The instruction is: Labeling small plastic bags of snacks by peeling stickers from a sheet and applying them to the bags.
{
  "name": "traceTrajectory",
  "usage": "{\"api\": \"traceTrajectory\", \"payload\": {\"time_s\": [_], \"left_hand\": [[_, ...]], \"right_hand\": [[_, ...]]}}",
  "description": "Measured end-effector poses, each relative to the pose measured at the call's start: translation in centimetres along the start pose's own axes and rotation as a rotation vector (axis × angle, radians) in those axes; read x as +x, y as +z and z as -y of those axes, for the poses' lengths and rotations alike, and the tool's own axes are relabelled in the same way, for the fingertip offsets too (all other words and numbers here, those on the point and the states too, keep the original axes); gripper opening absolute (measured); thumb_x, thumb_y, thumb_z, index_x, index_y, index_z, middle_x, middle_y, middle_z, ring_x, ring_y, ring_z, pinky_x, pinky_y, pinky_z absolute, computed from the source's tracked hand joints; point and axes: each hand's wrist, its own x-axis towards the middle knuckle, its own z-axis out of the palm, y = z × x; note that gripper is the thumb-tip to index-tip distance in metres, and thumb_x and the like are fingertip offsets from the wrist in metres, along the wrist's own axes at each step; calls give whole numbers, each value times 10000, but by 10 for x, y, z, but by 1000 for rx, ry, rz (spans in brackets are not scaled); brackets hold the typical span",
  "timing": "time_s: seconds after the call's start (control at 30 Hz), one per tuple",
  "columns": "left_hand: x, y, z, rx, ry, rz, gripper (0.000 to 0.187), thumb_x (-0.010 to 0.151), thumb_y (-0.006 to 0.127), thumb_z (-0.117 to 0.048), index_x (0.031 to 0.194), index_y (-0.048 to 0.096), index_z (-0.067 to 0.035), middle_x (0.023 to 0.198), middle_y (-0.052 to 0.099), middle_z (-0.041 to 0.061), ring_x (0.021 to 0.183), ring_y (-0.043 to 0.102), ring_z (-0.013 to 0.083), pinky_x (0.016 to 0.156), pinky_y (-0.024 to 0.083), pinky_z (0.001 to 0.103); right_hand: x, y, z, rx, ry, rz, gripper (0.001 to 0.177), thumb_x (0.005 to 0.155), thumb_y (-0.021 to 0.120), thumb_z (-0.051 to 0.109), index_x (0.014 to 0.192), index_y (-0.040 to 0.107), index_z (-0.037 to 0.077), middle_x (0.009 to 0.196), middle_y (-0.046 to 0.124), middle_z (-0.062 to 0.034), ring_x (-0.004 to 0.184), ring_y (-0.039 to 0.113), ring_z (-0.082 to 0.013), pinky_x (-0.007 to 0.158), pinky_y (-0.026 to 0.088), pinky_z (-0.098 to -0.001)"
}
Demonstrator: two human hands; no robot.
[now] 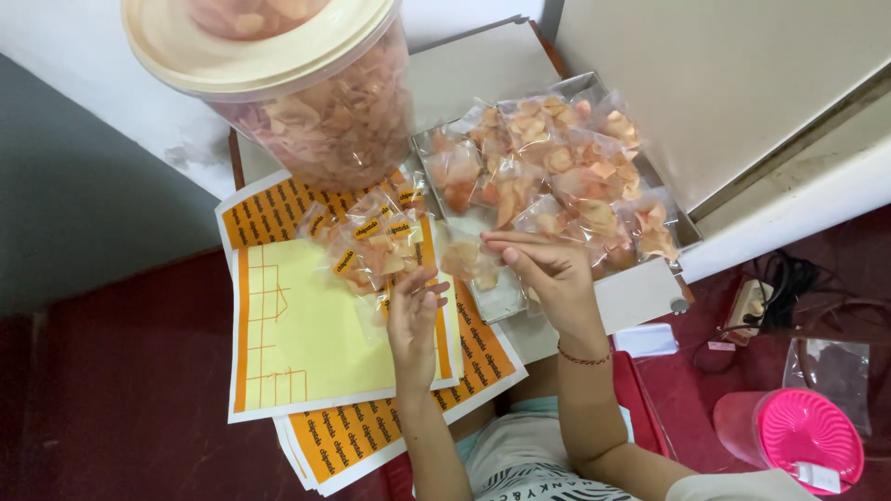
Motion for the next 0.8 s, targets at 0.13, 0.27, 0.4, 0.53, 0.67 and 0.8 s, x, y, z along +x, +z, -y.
{"api": "traceTrajectory", "payload": {"time_s": [0.13,0.27,0.4,0.53,0.67,0.8], "left_hand": [[1,5,-4,-119,-2,1,792,925,652,-386,1510,244,-41,1460,417,204,1177,573,274,960,544,386],[2,-3,29,-217,-29,2,647,920,685,-327,1424,402,-35,1276,574,209,1110,638,304,935,569,411],[1,-11,35,-242,85,-9,309,949,687,-140,1224,640,-7,972,728,157,863,720,219,824,604,341],[-3,-11,21,-218,100,2,316,954,692,-149,1231,654,-2,947,738,164,834,708,191,801,613,317],[-4,-14,17,-226,99,61,303,961,667,-130,1221,647,24,941,713,172,816,690,189,759,608,316],[-5,-22,-3,-205,63,206,370,952,638,-215,1234,596,21,949,655,169,854,666,265,774,589,383]], "right_hand": [[-2,0,-6,53,-20,-12,146,941,674,28,1019,781,-36,1083,774,-212,1004,714,-224,852,577,-339],[0,3,-13,87,13,-42,134,911,689,15,984,777,-53,1069,772,-226,968,717,-223,807,581,-315],[-3,9,-16,122,107,-87,148,890,716,42,1010,766,-30,1041,773,-164,839,689,-89,616,542,-156],[-5,4,-30,210,236,-81,394,856,763,4,1233,672,-62,1020,740,-145,855,723,-133,758,604,-267],[-7,4,-33,154,300,64,449,854,767,3,1284,647,-35,847,707,-114,725,696,-114,677,586,-241],[-11,1,-48,44,300,150,316,863,780,9,1167,714,-44,685,672,-122,619,665,-136,607,553,-257]]}}
